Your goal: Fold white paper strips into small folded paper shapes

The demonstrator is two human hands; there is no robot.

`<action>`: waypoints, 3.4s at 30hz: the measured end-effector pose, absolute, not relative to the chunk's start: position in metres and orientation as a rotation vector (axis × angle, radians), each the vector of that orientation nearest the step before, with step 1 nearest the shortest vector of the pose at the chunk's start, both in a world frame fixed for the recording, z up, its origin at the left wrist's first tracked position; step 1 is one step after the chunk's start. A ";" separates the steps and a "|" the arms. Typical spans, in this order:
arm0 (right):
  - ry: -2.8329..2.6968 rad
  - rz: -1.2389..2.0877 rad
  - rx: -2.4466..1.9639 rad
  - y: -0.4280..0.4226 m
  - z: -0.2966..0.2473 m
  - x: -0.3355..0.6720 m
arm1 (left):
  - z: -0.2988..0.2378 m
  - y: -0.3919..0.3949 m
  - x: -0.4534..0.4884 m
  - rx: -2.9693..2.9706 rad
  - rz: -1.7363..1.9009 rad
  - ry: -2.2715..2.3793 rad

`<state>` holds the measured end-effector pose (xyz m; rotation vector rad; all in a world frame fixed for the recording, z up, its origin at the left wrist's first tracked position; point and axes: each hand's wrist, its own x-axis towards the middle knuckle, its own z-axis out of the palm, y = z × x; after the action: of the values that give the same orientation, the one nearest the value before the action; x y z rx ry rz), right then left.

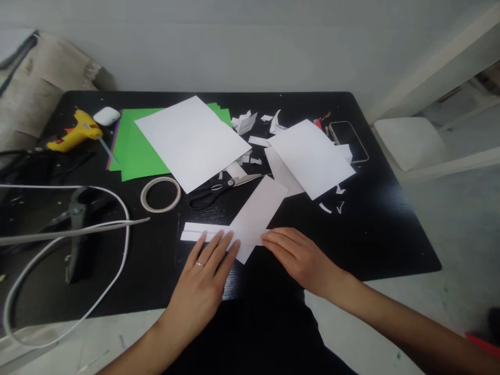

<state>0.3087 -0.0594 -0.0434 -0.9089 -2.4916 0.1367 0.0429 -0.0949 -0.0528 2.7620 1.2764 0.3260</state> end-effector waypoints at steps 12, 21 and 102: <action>-2.427 0.240 -0.957 -0.055 -0.048 0.300 | -0.057 -0.096 0.043 2.786 0.325 1.240; -2.457 0.247 -0.876 -0.046 -0.051 0.280 | -0.058 -0.096 0.043 2.726 0.387 1.274; -2.499 0.239 -1.050 -0.085 -0.058 0.258 | -0.052 -0.096 0.023 2.667 0.436 1.406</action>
<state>0.2584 -0.0845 -0.0584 -1.0495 -2.4991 0.2391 0.0230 -0.0957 -0.0516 2.6671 1.4060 0.4357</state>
